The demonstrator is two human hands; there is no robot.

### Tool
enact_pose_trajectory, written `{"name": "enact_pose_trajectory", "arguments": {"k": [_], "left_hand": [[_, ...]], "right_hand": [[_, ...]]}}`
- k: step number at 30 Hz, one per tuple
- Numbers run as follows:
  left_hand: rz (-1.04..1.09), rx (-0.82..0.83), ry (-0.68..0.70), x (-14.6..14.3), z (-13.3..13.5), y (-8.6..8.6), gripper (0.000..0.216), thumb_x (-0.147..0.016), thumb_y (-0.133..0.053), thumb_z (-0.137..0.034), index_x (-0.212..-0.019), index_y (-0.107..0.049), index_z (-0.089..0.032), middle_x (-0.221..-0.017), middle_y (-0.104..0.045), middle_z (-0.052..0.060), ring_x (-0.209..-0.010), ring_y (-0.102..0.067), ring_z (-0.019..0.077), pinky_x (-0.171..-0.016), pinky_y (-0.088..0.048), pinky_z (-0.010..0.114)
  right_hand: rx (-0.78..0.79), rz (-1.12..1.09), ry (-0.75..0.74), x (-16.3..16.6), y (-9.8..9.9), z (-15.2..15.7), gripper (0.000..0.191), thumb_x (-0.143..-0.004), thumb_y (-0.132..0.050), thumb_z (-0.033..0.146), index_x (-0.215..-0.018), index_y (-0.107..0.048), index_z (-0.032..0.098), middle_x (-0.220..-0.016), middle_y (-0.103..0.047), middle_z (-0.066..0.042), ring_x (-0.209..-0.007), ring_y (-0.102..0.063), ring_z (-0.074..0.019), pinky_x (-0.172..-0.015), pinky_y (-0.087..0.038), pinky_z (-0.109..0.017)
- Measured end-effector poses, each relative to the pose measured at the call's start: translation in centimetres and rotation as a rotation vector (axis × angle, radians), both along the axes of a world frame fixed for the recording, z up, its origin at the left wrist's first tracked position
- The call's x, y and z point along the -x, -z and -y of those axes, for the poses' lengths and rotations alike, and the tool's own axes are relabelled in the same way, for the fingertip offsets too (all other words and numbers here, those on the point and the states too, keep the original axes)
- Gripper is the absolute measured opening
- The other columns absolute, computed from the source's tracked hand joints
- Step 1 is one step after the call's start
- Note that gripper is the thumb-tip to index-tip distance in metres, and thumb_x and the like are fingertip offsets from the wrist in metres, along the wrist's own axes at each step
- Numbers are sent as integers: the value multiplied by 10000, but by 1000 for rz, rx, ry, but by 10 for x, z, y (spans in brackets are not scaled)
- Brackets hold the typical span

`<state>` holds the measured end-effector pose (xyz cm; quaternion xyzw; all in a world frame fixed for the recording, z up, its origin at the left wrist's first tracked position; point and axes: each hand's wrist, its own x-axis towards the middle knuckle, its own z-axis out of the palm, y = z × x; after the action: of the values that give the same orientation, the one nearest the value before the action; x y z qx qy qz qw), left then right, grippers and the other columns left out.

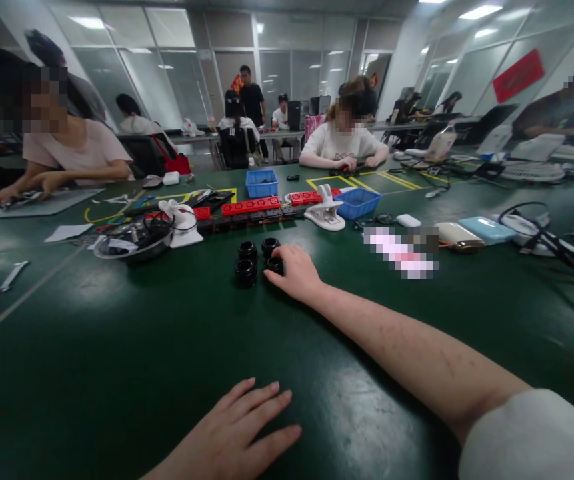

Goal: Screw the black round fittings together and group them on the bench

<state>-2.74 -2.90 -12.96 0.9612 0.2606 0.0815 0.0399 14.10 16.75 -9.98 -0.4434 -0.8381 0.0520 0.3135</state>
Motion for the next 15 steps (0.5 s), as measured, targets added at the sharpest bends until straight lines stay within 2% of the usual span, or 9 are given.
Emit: {"name": "enact_pose_trajectory", "arguments": {"k": [3,6,9,12,13,15], "left_hand": [[102,28,-13,1,8,-13,447,-868,-491,-197,-1290,-389,-299,-1266,-534,33,-1148,-498,225,-997,-363,393],[226,48,-148,5,17,-32,383,-878,-447,-292,-1256,-430,-346,-1199,-583,3,-1099,-532,218,-997,-366,386],[302,-45,-286,10,14,-57,374,-843,-464,-280,-1210,-475,-354,-1132,-606,0,-1066,-543,225,-973,-385,395],[380,-217,-456,20,-11,-90,257,-834,-486,-248,-1068,-557,-329,-1062,-602,-6,-1017,-548,205,-957,-383,382],[389,-253,-518,23,-24,-103,202,-840,-489,-286,-1022,-576,-306,-1033,-598,-5,-983,-555,201,-941,-390,383],[361,-291,-664,29,-55,-128,244,-842,-473,-416,-967,-602,-252,-984,-603,-2,-932,-564,207,-894,-418,383]], "right_hand": [[10,10,0,1,0,1,357,-753,-585,359,-1039,-540,150,-1000,-585,-83,-951,-483,-229,-837,-372,-359],[18,6,-6,1,0,2,385,-744,-598,379,-1050,-554,149,-1002,-585,-89,-959,-486,-238,-838,-369,-365],[13,-42,0,-2,-2,4,485,-720,-613,460,-1080,-542,144,-1031,-565,-98,-974,-482,-245,-837,-367,-370],[1,-122,22,-6,-6,6,469,-763,-551,495,-1088,-520,158,-1060,-539,-92,-987,-476,-235,-830,-367,-361],[-2,-146,25,-8,-7,7,434,-783,-529,484,-1076,-518,164,-1058,-536,-87,-984,-477,-228,-825,-369,-354],[-7,-189,25,-10,-8,8,370,-808,-503,454,-1045,-516,170,-1042,-538,-78,-978,-480,-215,-821,-372,-340]]}}
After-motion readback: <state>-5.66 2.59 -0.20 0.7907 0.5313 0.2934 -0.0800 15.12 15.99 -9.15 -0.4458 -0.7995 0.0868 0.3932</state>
